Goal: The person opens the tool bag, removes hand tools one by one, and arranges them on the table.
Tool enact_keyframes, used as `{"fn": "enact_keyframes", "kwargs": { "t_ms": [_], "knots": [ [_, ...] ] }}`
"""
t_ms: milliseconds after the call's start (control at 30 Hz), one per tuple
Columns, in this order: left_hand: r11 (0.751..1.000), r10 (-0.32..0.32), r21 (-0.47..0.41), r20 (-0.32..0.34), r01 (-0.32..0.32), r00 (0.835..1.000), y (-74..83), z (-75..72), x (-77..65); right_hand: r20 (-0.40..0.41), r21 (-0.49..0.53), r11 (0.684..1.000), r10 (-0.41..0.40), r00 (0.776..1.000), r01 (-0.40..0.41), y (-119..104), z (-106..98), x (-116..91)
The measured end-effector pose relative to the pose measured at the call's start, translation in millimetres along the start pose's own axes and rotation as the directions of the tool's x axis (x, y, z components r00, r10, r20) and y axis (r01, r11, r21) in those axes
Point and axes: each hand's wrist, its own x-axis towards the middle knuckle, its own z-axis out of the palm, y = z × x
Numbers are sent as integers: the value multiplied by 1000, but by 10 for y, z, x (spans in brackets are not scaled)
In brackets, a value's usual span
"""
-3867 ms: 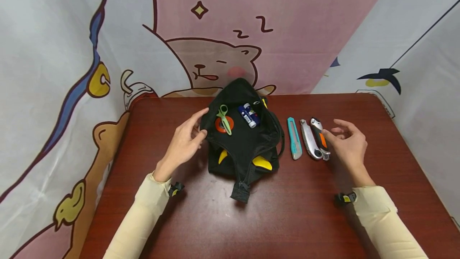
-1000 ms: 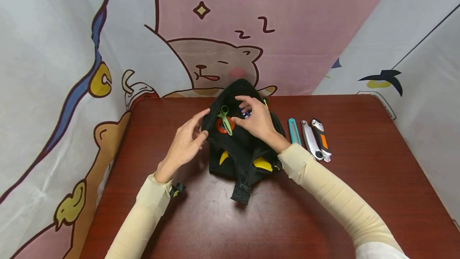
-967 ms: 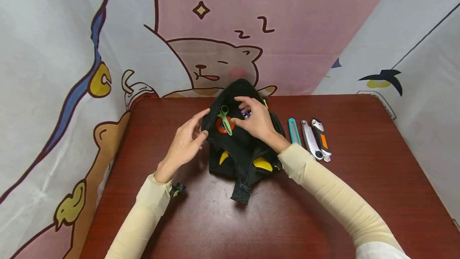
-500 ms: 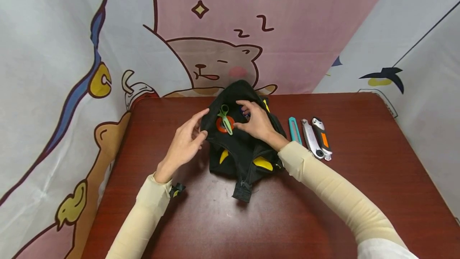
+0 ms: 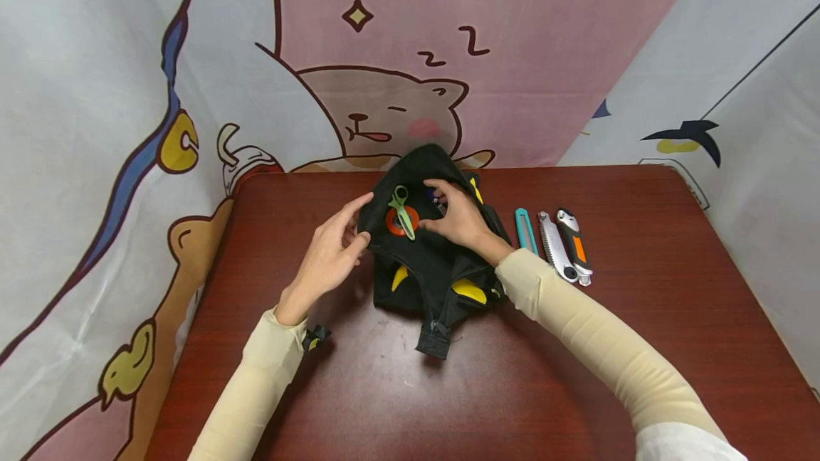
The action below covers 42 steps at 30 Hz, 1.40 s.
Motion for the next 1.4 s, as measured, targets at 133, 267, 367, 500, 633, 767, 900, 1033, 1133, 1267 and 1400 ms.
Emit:
{"fn": "enact_keyframes", "kwargs": {
  "t_ms": [133, 267, 367, 500, 633, 767, 900, 1033, 1133, 1267, 1400],
  "knots": [
    [1000, -2, -3, -2, 2, 1000, -2, 0, -5, 19, 22, 999, 31, 999, -32, 20, -1, 12],
    [1000, -3, -4, -2, 3, 1000, 1, -1, -3, 39, 27, 998, 53, 998, -54, 31, -4, 21],
    [1000, -2, 2, 0, 2, 1000, 7, -3, -1, 56, 23, 997, 66, 996, -68, 46, -3, 30],
    [1000, -3, 11, 2, 3, 1000, 4, -10, -6, 81, 13, 997, 81, 993, -82, 62, 1, 32],
    [1000, -3, 14, 3, 3, 1000, 1, -11, -9, 101, -6, 996, 87, 991, -87, 63, 6, 26],
    [1000, -6, 14, 3, 6, 1000, 0, -9, -12, 103, -31, 996, 92, 990, -89, 68, 14, 24],
    [1000, -8, 11, 5, 8, 1000, -9, -7, -14, 105, -43, 995, 95, 990, -91, 65, 24, 28],
    [1000, -9, 14, 4, 9, 1000, -12, -6, -14, 113, -51, 995, 93, 989, -88, 55, 26, 27],
    [1000, -9, 14, 2, 9, 1000, -7, -6, -13, 121, -58, 994, 98, 988, -92, 57, 24, 28],
    [1000, -8, 15, 4, 8, 1000, -6, -7, -8, 119, -83, 992, 109, 987, -99, 67, 20, 32],
    [1000, -12, 24, 9, 12, 1000, -14, -5, -9, 109, -116, 989, 106, 988, -93, 70, 21, 36]
  ]
}}
